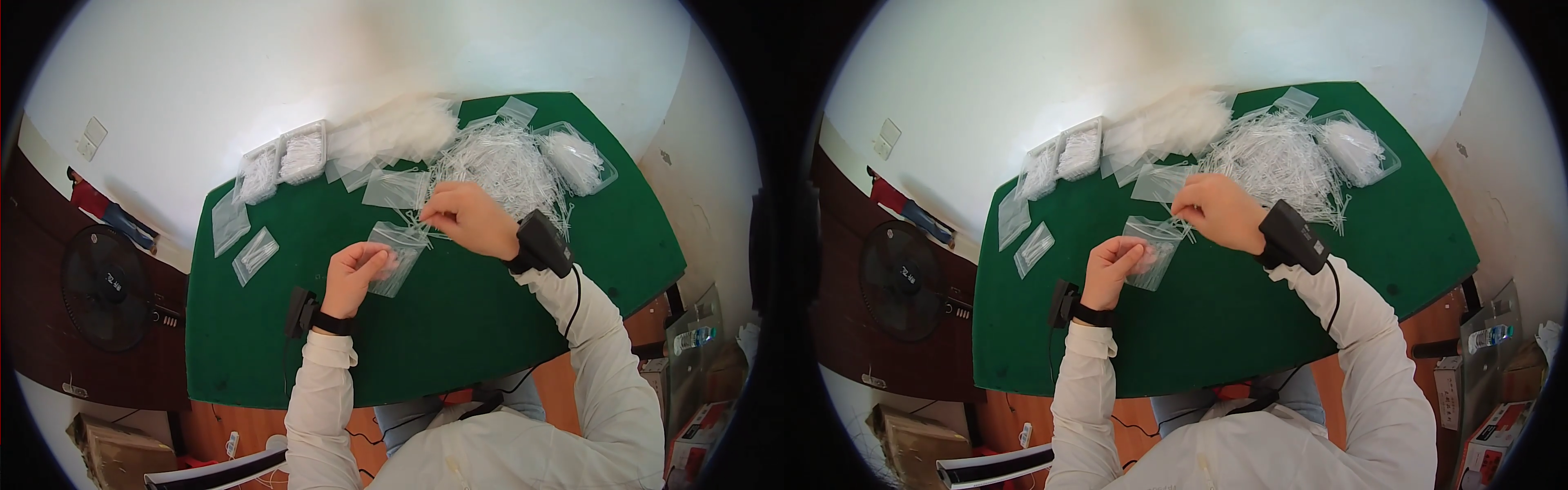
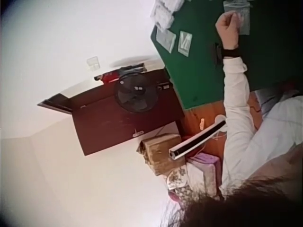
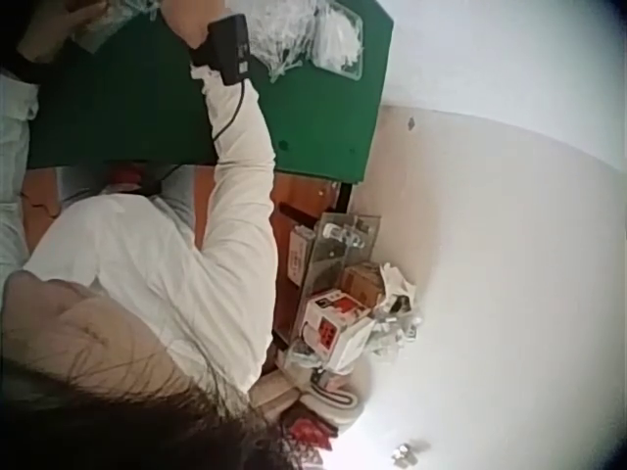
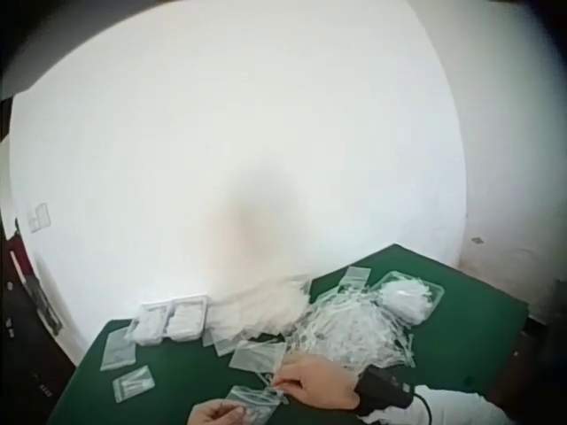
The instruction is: The person gathers plastic picks from a pile, places them into a small plastic bag, and seals the bag by hand. After setting the first bag aside, the person repeats the process with a second bag.
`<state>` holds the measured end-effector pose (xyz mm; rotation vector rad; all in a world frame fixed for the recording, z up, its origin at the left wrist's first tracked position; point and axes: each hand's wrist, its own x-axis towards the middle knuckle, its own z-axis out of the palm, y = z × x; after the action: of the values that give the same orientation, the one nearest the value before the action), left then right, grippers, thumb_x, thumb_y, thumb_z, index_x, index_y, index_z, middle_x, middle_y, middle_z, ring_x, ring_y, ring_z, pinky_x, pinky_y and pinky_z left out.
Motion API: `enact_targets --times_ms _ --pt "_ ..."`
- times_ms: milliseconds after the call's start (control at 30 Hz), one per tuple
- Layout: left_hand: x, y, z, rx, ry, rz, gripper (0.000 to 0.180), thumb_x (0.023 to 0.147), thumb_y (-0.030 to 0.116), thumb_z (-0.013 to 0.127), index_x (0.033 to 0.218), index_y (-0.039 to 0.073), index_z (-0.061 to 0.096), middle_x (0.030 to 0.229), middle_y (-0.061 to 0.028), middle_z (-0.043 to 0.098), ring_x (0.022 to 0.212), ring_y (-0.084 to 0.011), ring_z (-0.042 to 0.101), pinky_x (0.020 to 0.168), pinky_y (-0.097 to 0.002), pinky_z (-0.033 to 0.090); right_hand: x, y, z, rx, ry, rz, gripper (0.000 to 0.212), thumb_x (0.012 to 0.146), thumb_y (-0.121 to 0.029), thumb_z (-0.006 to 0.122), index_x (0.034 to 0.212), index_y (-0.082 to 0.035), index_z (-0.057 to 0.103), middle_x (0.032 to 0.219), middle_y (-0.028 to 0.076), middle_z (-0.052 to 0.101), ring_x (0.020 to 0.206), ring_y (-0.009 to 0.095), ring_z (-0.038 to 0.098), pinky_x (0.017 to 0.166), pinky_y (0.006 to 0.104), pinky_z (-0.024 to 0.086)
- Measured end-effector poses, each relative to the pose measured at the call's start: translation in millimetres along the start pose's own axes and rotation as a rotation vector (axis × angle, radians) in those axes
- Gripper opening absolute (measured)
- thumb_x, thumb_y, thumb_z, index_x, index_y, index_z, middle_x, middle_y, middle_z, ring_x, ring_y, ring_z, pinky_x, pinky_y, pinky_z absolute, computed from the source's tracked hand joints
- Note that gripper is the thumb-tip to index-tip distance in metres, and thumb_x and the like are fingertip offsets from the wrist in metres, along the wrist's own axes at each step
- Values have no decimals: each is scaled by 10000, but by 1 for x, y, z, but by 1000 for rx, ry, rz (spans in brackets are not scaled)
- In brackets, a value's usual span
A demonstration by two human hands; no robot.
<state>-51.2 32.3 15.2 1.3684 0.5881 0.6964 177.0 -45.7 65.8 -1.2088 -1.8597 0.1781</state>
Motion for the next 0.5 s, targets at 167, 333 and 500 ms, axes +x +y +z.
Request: enact_targets --times_ms 167,333,500 --pt "-1 -3 2 57 -74 25 146 873 84 583 981 -8 616 905 -57 657 796 -115 623 677 -227 484 -5 -12 18 305 -78 238 45 790 -15 620 835 -13 624 712 27 569 621 95 530 559 228 432" --pt "-2 1 3 7 -67 8 148 875 78 576 993 -2 612 913 -54 653 796 -115 623 677 -230 484 -3 -14 31 735 136 412 67 766 -54 668 799 -15 625 681 24 577 596 84 521 558 217 424" --pt "-3 3 6 -48 -50 -30 148 878 80 572 998 0 610 919 -53 653 809 -118 625 686 -235 490 -6 -8 36 357 308 136 69 781 -26 648 845 -6 633 683 14 591 636 60 524 561 202 420"
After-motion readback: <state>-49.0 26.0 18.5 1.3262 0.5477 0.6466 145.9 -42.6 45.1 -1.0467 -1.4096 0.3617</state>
